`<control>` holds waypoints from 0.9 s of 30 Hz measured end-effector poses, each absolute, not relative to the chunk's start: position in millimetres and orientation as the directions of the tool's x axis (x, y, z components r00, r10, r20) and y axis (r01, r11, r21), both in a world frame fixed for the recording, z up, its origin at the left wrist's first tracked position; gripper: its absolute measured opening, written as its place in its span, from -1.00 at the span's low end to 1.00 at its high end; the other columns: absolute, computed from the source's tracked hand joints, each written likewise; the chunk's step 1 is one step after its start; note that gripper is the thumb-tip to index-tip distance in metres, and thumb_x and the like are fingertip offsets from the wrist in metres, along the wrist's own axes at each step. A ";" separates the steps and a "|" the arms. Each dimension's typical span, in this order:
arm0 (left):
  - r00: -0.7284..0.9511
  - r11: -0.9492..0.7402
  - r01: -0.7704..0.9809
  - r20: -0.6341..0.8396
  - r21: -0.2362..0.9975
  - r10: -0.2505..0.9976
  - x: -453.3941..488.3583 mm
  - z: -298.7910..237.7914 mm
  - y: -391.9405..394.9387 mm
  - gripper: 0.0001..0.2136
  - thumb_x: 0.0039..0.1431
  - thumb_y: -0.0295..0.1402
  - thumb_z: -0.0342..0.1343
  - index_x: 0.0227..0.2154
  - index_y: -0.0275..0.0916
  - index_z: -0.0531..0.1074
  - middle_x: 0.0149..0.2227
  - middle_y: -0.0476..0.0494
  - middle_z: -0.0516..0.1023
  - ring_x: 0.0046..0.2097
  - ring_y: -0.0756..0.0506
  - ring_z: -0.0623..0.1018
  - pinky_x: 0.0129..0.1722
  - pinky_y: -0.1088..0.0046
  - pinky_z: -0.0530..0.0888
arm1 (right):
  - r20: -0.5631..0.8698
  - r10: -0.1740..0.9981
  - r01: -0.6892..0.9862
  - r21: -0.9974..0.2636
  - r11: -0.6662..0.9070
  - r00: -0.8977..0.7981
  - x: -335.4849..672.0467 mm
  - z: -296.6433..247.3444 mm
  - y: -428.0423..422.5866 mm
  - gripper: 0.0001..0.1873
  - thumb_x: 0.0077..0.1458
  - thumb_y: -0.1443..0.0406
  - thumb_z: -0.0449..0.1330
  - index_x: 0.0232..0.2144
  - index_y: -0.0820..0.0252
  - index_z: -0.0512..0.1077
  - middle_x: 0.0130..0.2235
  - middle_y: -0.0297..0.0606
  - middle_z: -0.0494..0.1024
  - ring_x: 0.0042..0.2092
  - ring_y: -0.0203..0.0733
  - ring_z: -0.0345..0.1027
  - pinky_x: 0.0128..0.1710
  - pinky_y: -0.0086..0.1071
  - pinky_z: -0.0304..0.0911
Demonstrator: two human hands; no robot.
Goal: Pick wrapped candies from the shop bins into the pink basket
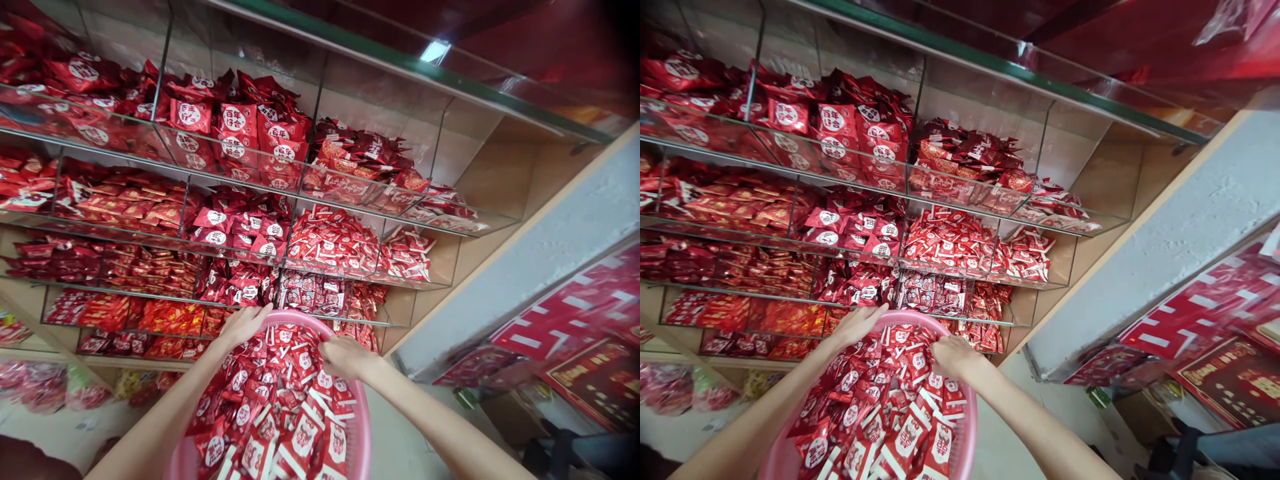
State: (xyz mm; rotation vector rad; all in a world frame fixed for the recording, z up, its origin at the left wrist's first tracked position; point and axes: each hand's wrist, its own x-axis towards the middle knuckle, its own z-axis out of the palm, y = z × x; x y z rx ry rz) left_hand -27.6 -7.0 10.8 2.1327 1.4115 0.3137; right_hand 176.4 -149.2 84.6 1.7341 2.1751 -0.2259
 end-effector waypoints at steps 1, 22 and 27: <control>0.419 -0.290 0.771 -0.108 0.567 0.902 -27.1 11.4 -7.7 -0.34 0.04 0.18 -0.42 -0.43 -0.18 0.47 -0.34 -0.17 0.56 -0.24 -0.21 0.51 -0.27 0.38 0.34 | -0.360 0.914 0.968 0.085 0.235 -0.190 177.0 82.8 -149.7 -0.80 -0.09 0.37 0.04 -0.42 0.22 0.46 -0.38 -0.13 0.55 -0.35 -0.10 0.41 -0.43 -0.39 0.14; 0.443 -0.315 0.732 -0.071 0.604 0.894 -24.6 10.4 -7.8 -0.37 0.05 0.17 -0.38 -0.39 -0.15 0.49 -0.32 -0.16 0.56 -0.20 -0.21 0.51 -0.23 0.37 0.33 | -0.041 0.985 0.979 0.110 0.173 -0.169 198.4 129.6 -124.6 -0.75 0.10 0.22 -0.03 -0.43 0.19 0.40 -0.40 -0.17 0.51 -0.36 -0.16 0.40 -0.45 -0.41 0.10; 0.444 -0.324 0.731 -0.058 0.601 0.894 -25.4 9.0 -6.1 -0.36 0.06 0.17 -0.40 -0.44 -0.16 0.48 -0.38 -0.17 0.55 -0.23 -0.21 0.50 -0.27 0.37 0.32 | 0.202 0.979 0.998 0.056 -0.023 0.011 218.5 183.4 -79.5 -0.73 0.13 0.22 -0.06 -0.42 0.18 0.39 -0.38 -0.19 0.51 -0.29 -0.18 0.38 -0.37 -0.43 0.09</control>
